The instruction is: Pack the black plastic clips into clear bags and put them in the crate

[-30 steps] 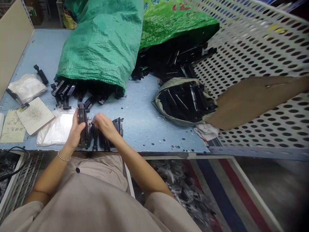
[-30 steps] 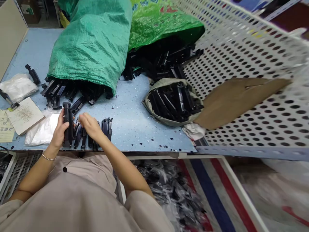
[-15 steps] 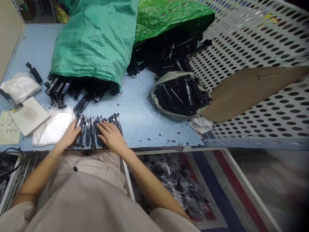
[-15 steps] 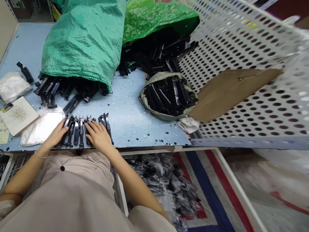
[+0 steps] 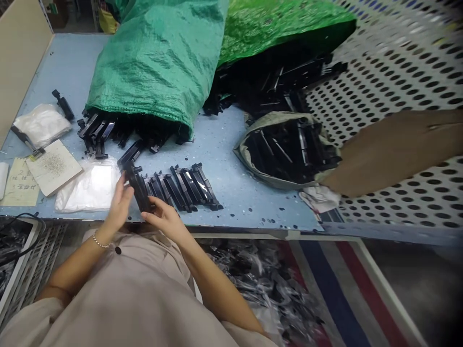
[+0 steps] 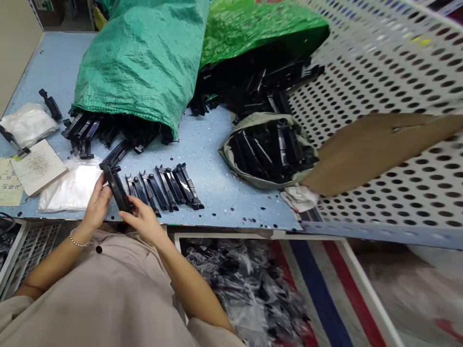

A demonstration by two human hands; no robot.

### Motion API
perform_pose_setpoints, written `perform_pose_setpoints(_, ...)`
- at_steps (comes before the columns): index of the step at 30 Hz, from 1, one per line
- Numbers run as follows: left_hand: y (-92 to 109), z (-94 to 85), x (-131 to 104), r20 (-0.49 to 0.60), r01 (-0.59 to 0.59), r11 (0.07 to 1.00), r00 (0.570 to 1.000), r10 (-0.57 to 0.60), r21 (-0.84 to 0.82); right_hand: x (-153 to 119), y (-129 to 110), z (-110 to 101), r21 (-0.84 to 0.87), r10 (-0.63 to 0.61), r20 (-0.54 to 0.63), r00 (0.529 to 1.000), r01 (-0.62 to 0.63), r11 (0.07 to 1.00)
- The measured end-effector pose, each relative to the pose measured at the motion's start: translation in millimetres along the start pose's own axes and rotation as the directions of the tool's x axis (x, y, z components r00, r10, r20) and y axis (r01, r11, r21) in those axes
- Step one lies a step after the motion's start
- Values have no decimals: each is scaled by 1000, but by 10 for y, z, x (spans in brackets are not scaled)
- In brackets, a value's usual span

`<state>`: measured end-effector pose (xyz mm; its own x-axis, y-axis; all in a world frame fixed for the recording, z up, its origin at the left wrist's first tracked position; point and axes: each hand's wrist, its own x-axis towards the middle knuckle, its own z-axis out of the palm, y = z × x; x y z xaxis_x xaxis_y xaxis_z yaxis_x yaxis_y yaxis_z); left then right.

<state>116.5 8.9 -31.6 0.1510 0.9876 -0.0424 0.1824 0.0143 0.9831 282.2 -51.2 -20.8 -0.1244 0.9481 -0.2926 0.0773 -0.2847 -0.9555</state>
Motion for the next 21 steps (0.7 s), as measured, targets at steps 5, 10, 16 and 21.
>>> perform_pose_setpoints(5, -226, -723, 130, -91, -70, 737, 980, 176, 673, 230, -30, 82, 290, 93, 89, 992, -115, 950)
perform_pose_setpoints(10, -345, -1056, 270, -97, -4, 883, 994, 56, 470, 511, -187, 340, 508, 107, 201, 974, -197, 838)
perform_pose_setpoints(16, -263, -1043, 241, -166, -20, 978, 985, 56, 207, 823, -246, 634, 631, 16, 389, 921, -280, 723)
perform_pose_setpoints(21, -125, -1120, 129, -145, -233, 859, 933, 330, 456, 890, -149, 548, 652, 92, 260, 961, -245, 717)
